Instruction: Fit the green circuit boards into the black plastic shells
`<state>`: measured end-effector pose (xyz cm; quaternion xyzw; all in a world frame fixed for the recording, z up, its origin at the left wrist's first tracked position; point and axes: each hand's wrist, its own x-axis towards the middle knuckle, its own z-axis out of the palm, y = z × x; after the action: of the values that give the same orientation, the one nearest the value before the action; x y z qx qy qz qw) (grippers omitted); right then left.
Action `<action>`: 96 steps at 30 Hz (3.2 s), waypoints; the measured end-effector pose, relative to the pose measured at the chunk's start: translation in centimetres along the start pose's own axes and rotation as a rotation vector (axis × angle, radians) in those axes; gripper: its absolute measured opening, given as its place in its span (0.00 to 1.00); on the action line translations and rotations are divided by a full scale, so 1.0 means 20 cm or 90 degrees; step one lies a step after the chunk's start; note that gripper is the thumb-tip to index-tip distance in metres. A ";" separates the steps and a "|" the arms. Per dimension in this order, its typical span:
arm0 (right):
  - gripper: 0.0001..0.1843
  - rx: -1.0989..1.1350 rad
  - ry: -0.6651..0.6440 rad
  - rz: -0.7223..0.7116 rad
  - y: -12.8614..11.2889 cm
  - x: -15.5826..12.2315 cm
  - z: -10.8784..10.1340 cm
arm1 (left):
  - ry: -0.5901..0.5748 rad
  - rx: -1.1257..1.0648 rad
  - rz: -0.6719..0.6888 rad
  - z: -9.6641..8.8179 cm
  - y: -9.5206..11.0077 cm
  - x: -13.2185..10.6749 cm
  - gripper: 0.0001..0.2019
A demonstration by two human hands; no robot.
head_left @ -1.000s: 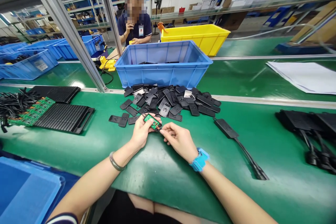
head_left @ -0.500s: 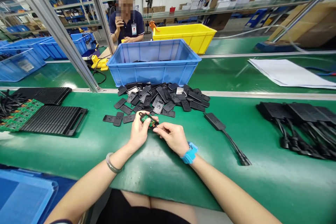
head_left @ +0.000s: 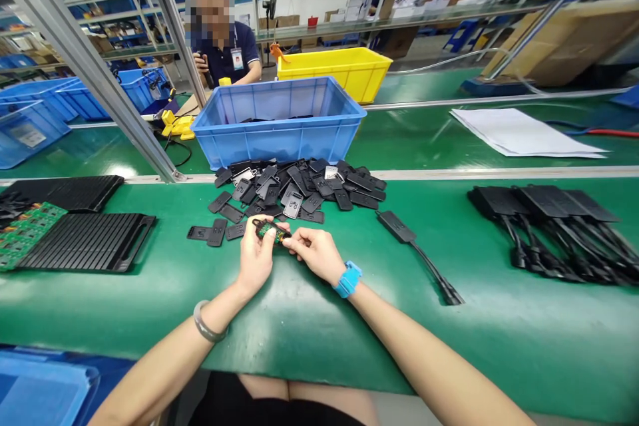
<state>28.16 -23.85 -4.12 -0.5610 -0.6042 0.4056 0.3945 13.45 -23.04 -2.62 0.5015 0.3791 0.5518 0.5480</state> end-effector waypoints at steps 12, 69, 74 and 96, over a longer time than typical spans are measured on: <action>0.27 -0.579 0.004 -0.265 0.03 0.09 -0.07 | 0.053 -0.172 -0.236 -0.03 -0.03 0.06 0.20; 0.14 0.161 0.034 -0.029 -0.02 0.00 -0.10 | -0.276 0.000 -0.242 -0.04 -0.09 0.04 0.28; 0.18 0.216 0.035 -0.009 0.00 0.01 -0.10 | -0.269 0.023 -0.243 -0.03 -0.08 0.04 0.26; 0.22 0.203 -0.026 0.007 0.03 0.03 -0.07 | -0.224 0.073 -0.234 0.01 -0.09 0.00 0.22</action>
<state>29.61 -23.11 -4.07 -0.4860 -0.5369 0.5103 0.4639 14.02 -22.89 -4.25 0.5428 0.3936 0.3246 0.6671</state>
